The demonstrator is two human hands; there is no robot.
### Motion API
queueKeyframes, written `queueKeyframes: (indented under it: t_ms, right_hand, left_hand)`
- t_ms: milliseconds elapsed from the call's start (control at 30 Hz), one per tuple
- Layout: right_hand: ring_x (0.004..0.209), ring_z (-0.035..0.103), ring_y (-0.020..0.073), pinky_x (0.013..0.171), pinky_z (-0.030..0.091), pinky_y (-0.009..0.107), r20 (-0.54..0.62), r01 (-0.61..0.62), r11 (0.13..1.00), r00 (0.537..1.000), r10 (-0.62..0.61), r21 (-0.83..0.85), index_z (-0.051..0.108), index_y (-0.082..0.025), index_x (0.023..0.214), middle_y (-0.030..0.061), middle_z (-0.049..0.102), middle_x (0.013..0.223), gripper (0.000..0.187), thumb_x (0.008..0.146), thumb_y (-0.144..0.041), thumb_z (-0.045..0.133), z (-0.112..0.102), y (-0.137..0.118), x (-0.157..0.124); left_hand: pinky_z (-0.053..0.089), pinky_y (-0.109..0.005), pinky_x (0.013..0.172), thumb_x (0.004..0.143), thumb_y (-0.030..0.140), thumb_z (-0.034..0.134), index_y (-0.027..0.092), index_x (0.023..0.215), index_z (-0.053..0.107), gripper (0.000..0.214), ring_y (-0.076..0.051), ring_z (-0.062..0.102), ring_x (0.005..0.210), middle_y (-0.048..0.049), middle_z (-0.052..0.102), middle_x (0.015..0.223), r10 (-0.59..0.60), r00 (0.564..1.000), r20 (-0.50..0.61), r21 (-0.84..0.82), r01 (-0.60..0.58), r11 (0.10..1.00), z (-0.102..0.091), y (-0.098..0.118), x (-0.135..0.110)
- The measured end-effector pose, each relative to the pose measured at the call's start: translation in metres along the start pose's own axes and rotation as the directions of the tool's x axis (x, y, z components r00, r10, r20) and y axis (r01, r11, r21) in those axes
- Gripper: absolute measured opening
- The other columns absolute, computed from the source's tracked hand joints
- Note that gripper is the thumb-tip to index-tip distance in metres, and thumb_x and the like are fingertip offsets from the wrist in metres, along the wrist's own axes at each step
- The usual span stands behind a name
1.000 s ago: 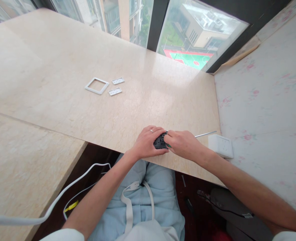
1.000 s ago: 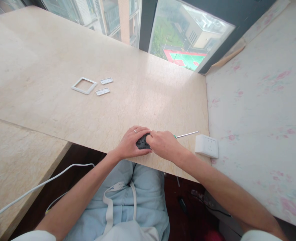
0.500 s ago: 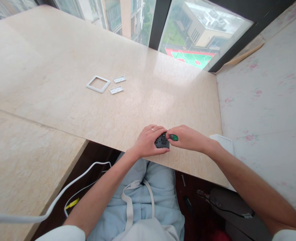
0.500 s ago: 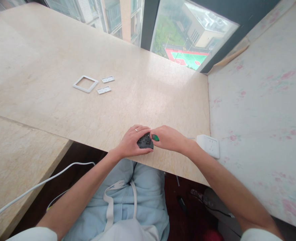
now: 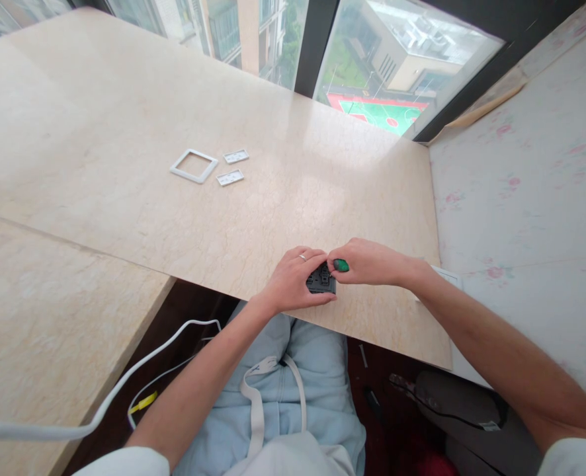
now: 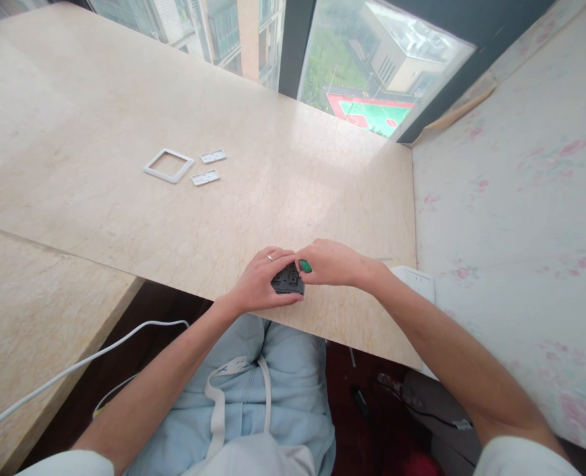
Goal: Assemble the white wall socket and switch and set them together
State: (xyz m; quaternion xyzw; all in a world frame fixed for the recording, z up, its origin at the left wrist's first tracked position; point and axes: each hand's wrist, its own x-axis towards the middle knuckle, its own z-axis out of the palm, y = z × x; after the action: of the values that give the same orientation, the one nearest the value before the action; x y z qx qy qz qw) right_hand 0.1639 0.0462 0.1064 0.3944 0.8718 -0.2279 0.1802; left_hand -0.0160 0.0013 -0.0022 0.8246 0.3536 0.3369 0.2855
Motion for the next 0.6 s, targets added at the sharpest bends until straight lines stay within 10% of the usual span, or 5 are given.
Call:
queueKeyframes:
  t_ms: [600]
  right_hand:
    - [0.059, 0.047, 0.0112, 0.059, 0.027, 0.027, -0.047, -0.079, 0.994, 0.995, 0.083, 0.072, 0.067, -0.018, 0.072, 0.0017, 0.066, 0.067, 0.019, 0.086, -0.019, 0.054, 0.0058, -0.0033, -0.0058]
  left_hand:
    - [0.042, -0.048, 0.107, 0.075, 0.057, 0.077, 0.022, 0.129, 0.059, 0.067, -0.03, 0.057, 0.119, -0.0109, 0.065, 0.13, -0.006, 1.0, -0.001, -0.009, 0.006, 1.0, 0.0007, 0.0, -0.0003]
